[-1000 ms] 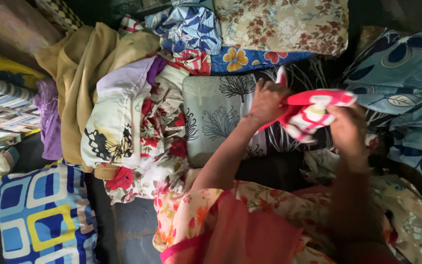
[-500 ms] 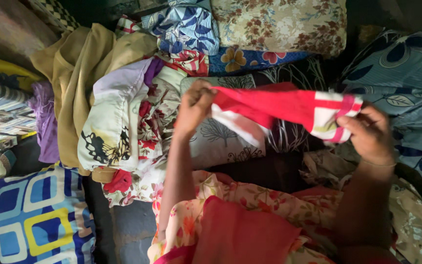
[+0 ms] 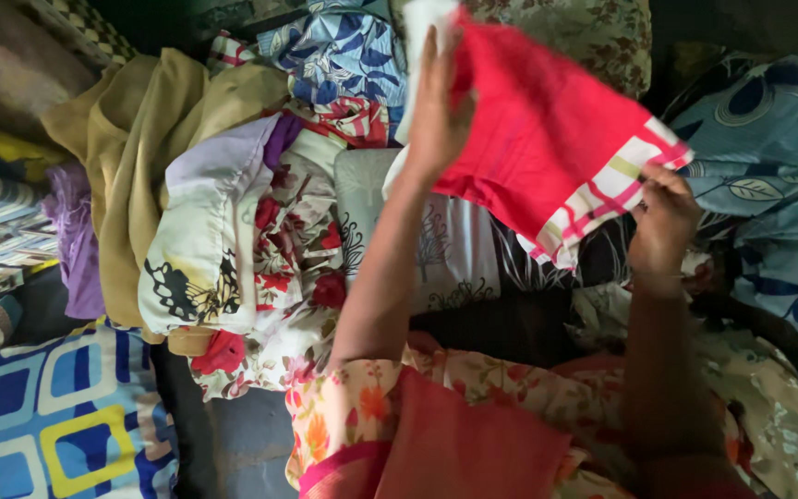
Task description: The person stuffs a pillow insert into a blue and yellow geometric patterned pillowcase, smoothing the fabric and adjusting the corners. They then repeat the process with a second pillow, inserting a white insert into a red and white patterned case and tucking the edges to fit.
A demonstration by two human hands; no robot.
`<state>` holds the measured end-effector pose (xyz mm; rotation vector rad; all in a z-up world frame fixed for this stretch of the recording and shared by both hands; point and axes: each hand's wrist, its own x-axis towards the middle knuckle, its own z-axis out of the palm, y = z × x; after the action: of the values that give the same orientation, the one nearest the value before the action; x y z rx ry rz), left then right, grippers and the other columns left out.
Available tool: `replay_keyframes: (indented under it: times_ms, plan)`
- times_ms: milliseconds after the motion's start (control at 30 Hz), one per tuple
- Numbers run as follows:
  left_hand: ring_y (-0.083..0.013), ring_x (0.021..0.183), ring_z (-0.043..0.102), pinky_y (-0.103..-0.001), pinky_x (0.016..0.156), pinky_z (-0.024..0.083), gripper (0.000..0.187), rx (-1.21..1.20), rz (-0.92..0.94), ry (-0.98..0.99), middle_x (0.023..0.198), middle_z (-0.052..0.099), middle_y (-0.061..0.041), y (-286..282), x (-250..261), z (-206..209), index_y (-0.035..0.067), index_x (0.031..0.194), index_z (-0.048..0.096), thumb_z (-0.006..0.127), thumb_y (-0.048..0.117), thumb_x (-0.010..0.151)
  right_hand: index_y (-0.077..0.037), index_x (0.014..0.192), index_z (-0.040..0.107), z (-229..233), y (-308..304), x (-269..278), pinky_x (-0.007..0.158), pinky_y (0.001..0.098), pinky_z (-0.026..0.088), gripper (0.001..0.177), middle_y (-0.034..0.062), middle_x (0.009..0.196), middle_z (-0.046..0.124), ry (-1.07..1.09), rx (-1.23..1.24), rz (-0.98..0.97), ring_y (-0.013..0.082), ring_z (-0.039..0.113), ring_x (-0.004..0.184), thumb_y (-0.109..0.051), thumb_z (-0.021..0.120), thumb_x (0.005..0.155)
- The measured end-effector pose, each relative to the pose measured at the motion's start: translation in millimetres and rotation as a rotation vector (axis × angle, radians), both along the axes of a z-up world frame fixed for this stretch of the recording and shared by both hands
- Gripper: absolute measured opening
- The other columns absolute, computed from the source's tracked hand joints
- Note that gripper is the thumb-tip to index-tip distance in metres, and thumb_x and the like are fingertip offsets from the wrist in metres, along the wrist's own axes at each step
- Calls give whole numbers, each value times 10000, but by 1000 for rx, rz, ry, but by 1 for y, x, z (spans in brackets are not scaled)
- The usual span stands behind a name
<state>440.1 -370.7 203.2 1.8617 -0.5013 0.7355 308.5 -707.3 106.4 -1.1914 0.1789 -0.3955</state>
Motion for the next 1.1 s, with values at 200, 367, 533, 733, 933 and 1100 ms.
replay_keyframes:
  times_ms: [200, 367, 533, 733, 933, 1100]
  plan:
    - [-491, 1404, 419, -529, 1163, 415, 748, 415, -95, 313, 1638, 254, -270, -50, -53, -132, 126, 1518, 421, 767, 148, 856, -189, 1458, 547, -11, -15, 7, 987, 427, 435, 564, -90, 1328, 604, 390, 77, -52, 111, 561, 1205, -133, 674, 912]
    - [-415, 1390, 531, -476, 1132, 486, 673, 685, -307, 526, 1633, 339, -147, -76, -94, -193, 201, 1506, 465, 687, 156, 871, -173, 1487, 557, 10, -1, 1, 1027, 431, 422, 555, -77, 1222, 565, 351, 100, 61, 98, 539, 1215, -169, 673, 944]
    - [-336, 1332, 534, -452, 1121, 486, 644, 844, -255, 477, 1706, 282, -122, -92, -96, -187, 234, 1559, 444, 579, 64, 953, -143, 1466, 543, 19, 4, 0, 1060, 477, 460, 530, -55, 1215, 582, 313, 174, 57, 103, 553, 1195, -162, 661, 949]
    - [-345, 1385, 487, -467, 989, 526, 554, 990, -261, 276, 1646, 315, -124, -131, -83, -197, 264, 1441, 531, 593, 152, 902, -36, 1529, 482, 28, 9, -1, 1151, 519, 488, 588, 27, 1290, 607, 230, 217, 41, 156, 568, 1237, -141, 645, 974]
    - [-252, 1056, 747, -374, 927, 609, 268, 293, -264, 602, 1281, 675, -88, -131, -66, -151, 158, 1286, 661, 604, 128, 1026, -22, 1515, 448, 40, 17, -2, 1090, 504, 511, 611, 5, 1369, 601, 232, 175, -27, 163, 584, 1195, -102, 637, 939]
    - [-127, 987, 673, -280, 860, 562, 215, -857, -534, 592, 1029, 660, -16, -95, -49, -63, 75, 1210, 556, 477, -21, 1034, 16, 1537, 501, 42, 29, -5, 1113, 431, 489, 658, 83, 1303, 600, 129, -170, 2, 205, 601, 1199, -48, 693, 911]
